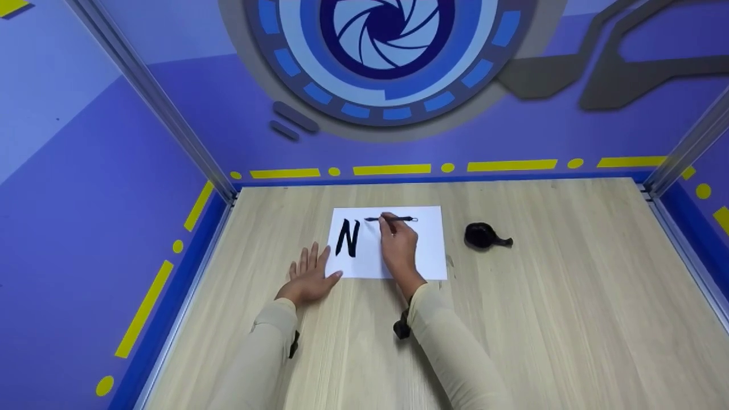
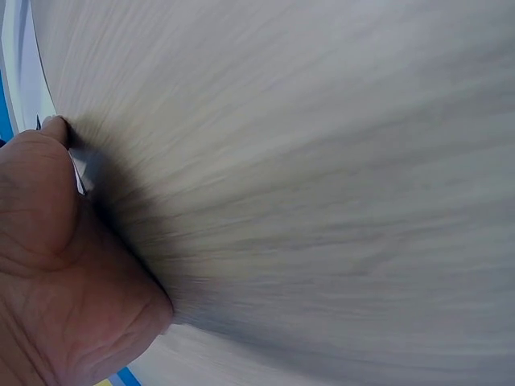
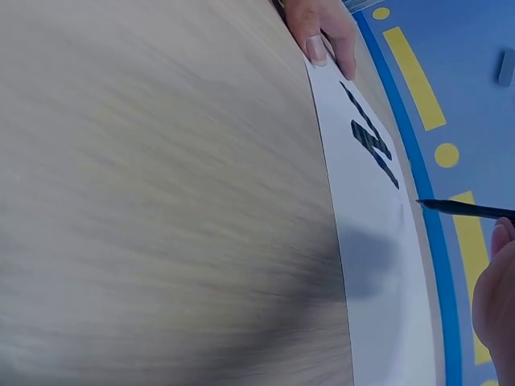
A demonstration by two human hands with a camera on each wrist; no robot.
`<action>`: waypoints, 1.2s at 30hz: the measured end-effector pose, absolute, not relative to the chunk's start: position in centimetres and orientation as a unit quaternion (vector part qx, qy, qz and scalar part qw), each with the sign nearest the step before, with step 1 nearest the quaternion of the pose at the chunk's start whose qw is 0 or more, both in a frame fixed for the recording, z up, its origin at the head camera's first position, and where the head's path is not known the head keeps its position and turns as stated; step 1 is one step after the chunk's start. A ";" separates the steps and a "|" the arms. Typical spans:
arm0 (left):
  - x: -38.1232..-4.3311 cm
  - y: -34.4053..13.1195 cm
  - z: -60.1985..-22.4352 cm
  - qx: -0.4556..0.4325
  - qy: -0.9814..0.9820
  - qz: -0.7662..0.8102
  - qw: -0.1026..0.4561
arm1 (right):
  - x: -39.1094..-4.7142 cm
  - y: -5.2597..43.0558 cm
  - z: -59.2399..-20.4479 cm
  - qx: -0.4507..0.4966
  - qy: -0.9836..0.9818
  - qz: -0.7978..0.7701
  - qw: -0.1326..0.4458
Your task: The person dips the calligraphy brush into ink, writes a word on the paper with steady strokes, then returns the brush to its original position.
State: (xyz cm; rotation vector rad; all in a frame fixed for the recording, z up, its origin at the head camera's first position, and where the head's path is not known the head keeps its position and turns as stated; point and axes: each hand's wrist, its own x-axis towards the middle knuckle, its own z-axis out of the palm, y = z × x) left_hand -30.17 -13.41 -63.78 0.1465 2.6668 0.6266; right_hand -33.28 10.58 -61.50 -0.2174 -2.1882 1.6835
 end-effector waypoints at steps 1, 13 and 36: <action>-30.1 -13.4 -63.7 0.052 0.953 0.225 0.198 | -33.3 10.6 -61.5 -0.076 -0.776 0.599 0.182; -29.8 -13.4 -63.1 0.053 0.951 0.224 0.205 | -33.3 10.1 -61.5 -0.070 -0.780 0.597 0.176; -30.1 -13.4 -63.5 0.052 0.951 0.223 0.207 | -33.3 10.0 -61.8 -0.078 -0.788 0.591 0.155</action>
